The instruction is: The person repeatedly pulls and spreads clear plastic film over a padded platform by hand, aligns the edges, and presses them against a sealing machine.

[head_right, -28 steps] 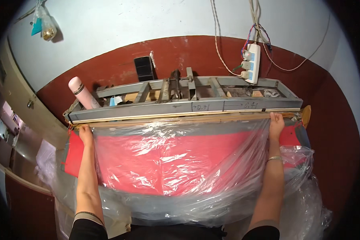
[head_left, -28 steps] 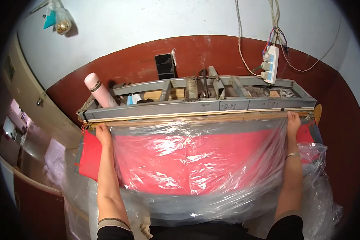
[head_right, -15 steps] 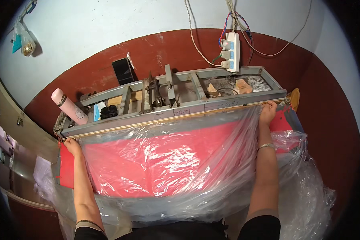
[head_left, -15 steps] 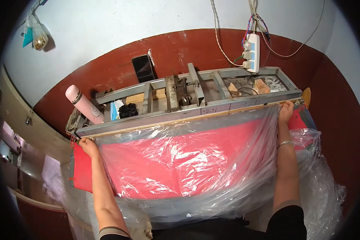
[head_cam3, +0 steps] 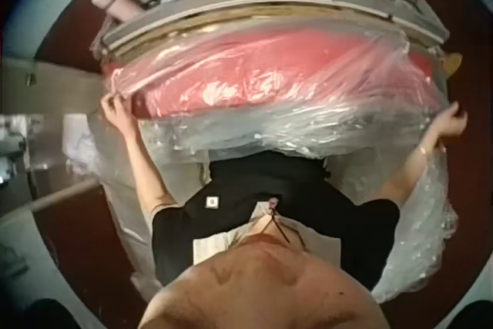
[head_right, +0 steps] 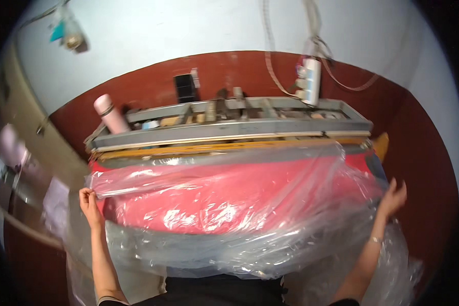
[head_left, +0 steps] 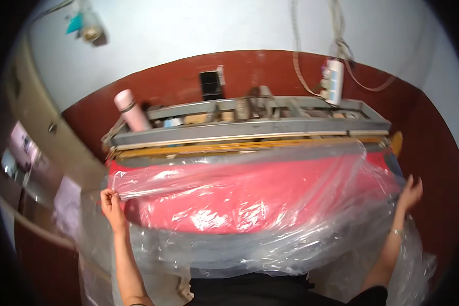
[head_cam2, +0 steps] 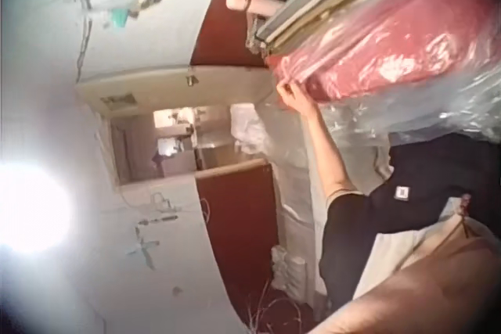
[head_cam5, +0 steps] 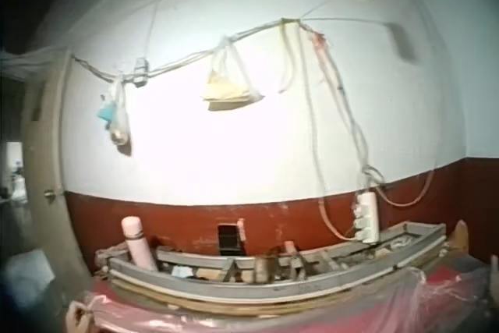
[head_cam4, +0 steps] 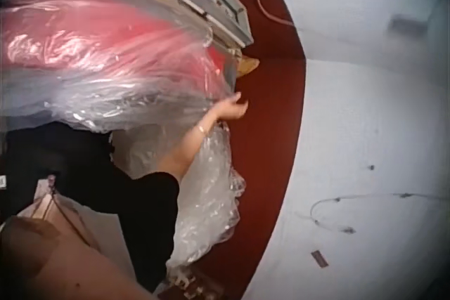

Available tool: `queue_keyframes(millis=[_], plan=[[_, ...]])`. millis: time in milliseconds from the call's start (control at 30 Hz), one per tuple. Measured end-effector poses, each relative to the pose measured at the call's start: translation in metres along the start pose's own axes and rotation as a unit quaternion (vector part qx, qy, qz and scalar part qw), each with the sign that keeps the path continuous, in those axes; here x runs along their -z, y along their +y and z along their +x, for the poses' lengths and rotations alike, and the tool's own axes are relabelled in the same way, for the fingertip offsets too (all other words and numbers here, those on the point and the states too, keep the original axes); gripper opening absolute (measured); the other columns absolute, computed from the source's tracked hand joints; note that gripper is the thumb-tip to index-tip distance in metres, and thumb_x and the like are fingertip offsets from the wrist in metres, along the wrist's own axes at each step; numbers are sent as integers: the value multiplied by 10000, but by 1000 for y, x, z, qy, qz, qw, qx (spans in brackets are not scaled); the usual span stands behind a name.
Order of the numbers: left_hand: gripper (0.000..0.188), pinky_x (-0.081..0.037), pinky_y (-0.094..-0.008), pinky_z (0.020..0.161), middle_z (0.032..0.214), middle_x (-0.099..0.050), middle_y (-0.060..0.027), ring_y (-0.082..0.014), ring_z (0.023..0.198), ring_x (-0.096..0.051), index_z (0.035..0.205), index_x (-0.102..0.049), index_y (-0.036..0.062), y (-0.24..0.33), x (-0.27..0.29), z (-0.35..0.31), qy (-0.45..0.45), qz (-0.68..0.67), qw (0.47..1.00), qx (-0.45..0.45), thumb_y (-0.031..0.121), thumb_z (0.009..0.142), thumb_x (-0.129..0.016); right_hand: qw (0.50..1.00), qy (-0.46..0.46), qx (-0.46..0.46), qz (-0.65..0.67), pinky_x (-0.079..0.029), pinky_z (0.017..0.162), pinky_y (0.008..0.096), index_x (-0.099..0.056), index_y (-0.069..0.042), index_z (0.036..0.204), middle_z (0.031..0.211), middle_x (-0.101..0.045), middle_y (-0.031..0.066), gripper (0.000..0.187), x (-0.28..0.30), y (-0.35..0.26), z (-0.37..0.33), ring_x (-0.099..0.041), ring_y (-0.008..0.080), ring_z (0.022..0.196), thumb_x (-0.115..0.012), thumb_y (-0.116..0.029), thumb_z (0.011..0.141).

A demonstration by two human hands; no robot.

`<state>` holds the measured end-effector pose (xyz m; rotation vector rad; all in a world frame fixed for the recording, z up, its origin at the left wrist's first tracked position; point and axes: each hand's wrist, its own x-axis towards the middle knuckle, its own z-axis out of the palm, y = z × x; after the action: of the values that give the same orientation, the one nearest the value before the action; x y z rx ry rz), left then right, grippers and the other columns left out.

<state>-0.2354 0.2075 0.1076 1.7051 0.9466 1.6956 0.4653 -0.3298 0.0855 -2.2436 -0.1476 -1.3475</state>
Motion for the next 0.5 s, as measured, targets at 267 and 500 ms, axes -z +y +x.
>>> queue_keyframes(millis=[267,500], plan=[[483,-359,-451,947,1133,-522,-184,-346,1078,-469,1119,-543,39,31,-34,-199,-469,167,864,73,238,704,-690,963,-259,70,1,-389,970,347,-496,29,1245,1224,-535,213,536,-121,188,-20,-532,304,1114,-517,-380,899],[153,-437,-378,799,869,-605,-125,-270,858,-581,900,-567,34,11,-18,-278,-637,79,743,189,177,849,-545,887,-326,-41,324,-393,957,344,-494,33,1245,1212,-547,207,498,-183,9,14,-542,299,1097,-497,-340,914]])
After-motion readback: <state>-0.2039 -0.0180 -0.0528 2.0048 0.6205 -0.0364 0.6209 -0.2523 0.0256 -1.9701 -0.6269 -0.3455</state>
